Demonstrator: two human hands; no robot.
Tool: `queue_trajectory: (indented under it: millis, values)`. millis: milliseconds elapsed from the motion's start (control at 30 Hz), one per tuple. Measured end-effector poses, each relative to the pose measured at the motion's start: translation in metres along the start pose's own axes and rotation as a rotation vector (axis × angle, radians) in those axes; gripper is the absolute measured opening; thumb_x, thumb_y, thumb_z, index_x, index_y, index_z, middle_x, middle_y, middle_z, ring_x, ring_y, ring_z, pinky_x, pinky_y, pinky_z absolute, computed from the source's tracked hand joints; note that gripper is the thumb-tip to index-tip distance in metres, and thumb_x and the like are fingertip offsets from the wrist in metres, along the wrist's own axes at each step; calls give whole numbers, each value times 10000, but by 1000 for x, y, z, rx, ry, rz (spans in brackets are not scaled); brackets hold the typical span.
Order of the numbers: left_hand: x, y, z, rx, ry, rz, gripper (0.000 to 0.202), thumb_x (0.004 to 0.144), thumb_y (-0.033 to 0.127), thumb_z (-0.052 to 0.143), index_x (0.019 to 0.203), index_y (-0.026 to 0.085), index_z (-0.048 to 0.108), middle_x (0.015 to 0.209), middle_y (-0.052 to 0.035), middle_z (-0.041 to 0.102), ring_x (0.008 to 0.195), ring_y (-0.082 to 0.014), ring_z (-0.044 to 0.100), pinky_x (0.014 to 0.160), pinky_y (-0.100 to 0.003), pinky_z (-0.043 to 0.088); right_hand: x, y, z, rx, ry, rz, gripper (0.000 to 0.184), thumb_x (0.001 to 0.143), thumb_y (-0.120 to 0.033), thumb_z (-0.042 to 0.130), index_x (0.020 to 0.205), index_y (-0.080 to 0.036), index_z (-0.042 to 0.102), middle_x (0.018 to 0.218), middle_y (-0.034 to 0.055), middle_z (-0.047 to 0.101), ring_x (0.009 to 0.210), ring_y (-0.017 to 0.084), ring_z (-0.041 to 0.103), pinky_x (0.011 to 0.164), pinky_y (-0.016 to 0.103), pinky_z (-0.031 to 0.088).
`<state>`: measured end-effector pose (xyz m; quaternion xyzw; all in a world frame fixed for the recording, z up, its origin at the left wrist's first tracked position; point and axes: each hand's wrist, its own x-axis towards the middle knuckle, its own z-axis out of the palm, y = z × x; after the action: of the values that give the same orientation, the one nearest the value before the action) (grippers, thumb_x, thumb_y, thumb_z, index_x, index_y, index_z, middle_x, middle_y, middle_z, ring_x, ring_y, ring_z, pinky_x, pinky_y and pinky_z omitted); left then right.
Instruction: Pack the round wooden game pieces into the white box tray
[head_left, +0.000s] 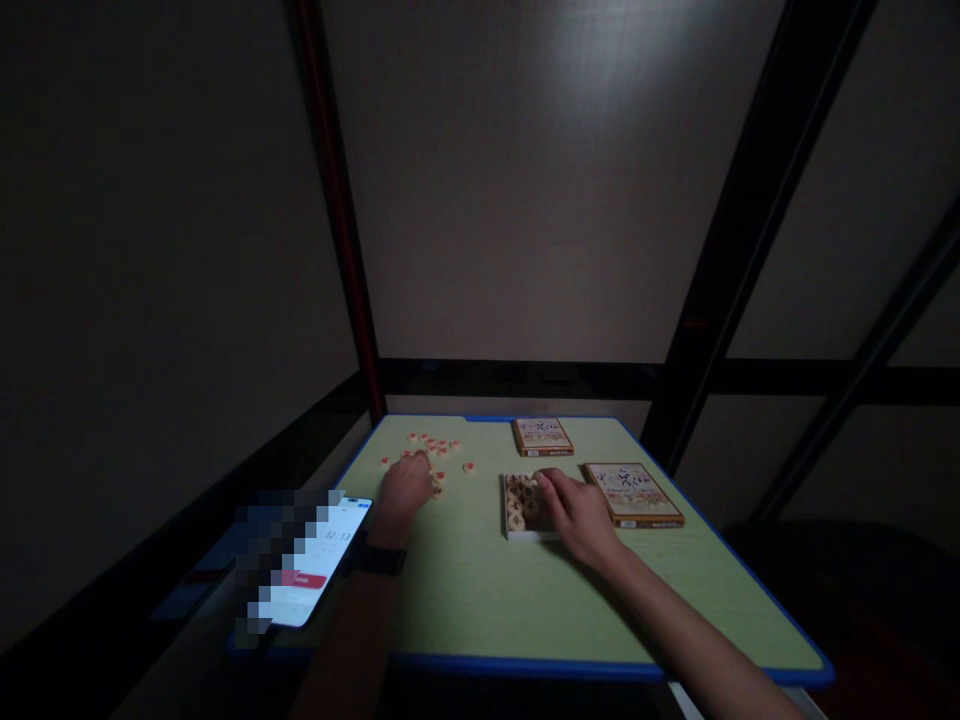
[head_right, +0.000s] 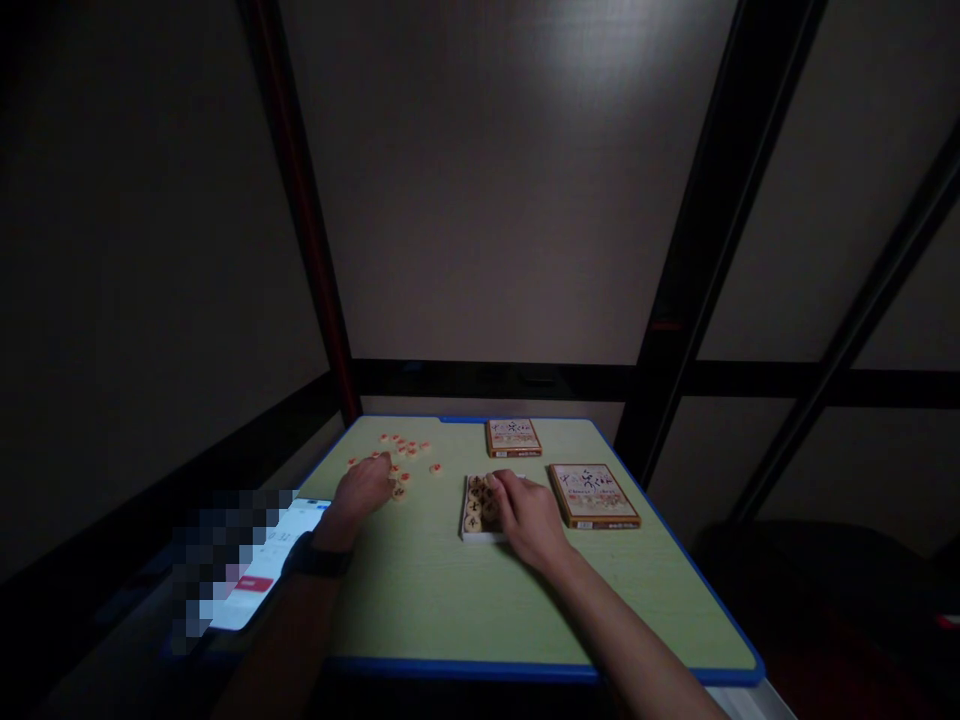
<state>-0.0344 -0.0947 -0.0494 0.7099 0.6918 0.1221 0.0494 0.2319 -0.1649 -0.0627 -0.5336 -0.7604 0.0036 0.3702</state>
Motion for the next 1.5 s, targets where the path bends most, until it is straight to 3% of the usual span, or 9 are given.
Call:
queue_trajectory:
  millis: [133, 233, 367, 467, 700, 967, 1233, 1367, 1500]
  values:
    - [3, 8, -10, -42, 86, 9, 266, 897, 117, 452, 1036, 88, 677, 1088, -210, 697, 1090, -282, 637, 950, -371, 467, 0, 0, 0, 22, 1, 22, 454, 1020, -457, 280, 982, -196, 649, 703, 46, 687, 620, 188, 636, 601, 272, 412]
    - [6, 23, -8, -454, 135, 117, 204, 894, 185, 511, 968, 127, 692, 1015, -140, 722, 1030, -244, 665, 918, -344, 502, 0, 1, 2, 75, -4, -3, 368, 1006, -430, 355, 987, -205, 645, 779, 50, 712, 698, 189, 662, 659, 279, 461]
    - [-1, 51, 11, -1173, -201, 214, 221, 783, 310, 724, 890, 129, 655, 847, -63, 722, 773, -160, 694, 761, -294, 559, -1, 1, 9, 201, -11, -121, 268, 950, -349, 504, 1149, -198, 602, 1008, 88, 715, 866, 202, 671, 774, 316, 521]
    - [-12, 67, 25, -1360, -405, 291, 406, 638, 406, 854, 827, 120, 638, 778, -40, 701, 703, -136, 679, 715, -281, 560, -3, 1, 13, 271, -12, -195, 328, 917, -291, 572, 1233, -206, 557, 1086, 103, 683, 943, 209, 656, 815, 339, 540]
    - [-20, 76, 29, -1381, -501, 218, 540, 553, 468, 897, 832, 133, 578, 683, -29, 699, 587, -139, 679, 615, -268, 547, -2, 4, 15, 311, -15, -248, 230, 921, -228, 566, 1145, -218, 614, 1044, 97, 713, 945, 208, 671, 848, 356, 550]
    - [-21, 68, 23, -1333, -612, 269, 553, 664, 591, 787, 906, 162, 534, 710, -50, 729, 624, -161, 712, 568, -227, 511, 4, 5, 0, 365, -177, -150, 224, 897, -168, 558, 1096, -203, 654, 988, 72, 747, 875, 192, 694, 807, 317, 538]
    - [-20, 69, 29, -1303, -563, 331, 565, 558, 511, 872, 818, 164, 510, 667, -42, 721, 589, -149, 683, 511, -198, 446, 1, 0, -1, 408, -155, -212, 221, 904, -209, 588, 1123, -197, 617, 997, 83, 731, 885, 194, 689, 802, 319, 532]
    - [-20, 69, 26, -1233, -555, 324, 522, 619, 534, 827, 825, 164, 522, 677, -50, 716, 629, -165, 697, 510, -199, 430, 2, 0, -4, 357, -159, -181, 137, 912, -218, 578, 1044, -202, 608, 928, 63, 718, 844, 186, 672, 756, 305, 521]
    - [-16, 66, 23, -1167, -454, 293, 467, 690, 553, 756, 832, 174, 525, 732, -41, 715, 578, -131, 667, 458, -175, 385, 4, 3, -13, 265, -240, -152, 173, 874, -210, 643, 1045, -208, 618, 936, 54, 706, 868, 193, 653, 778, 308, 501]
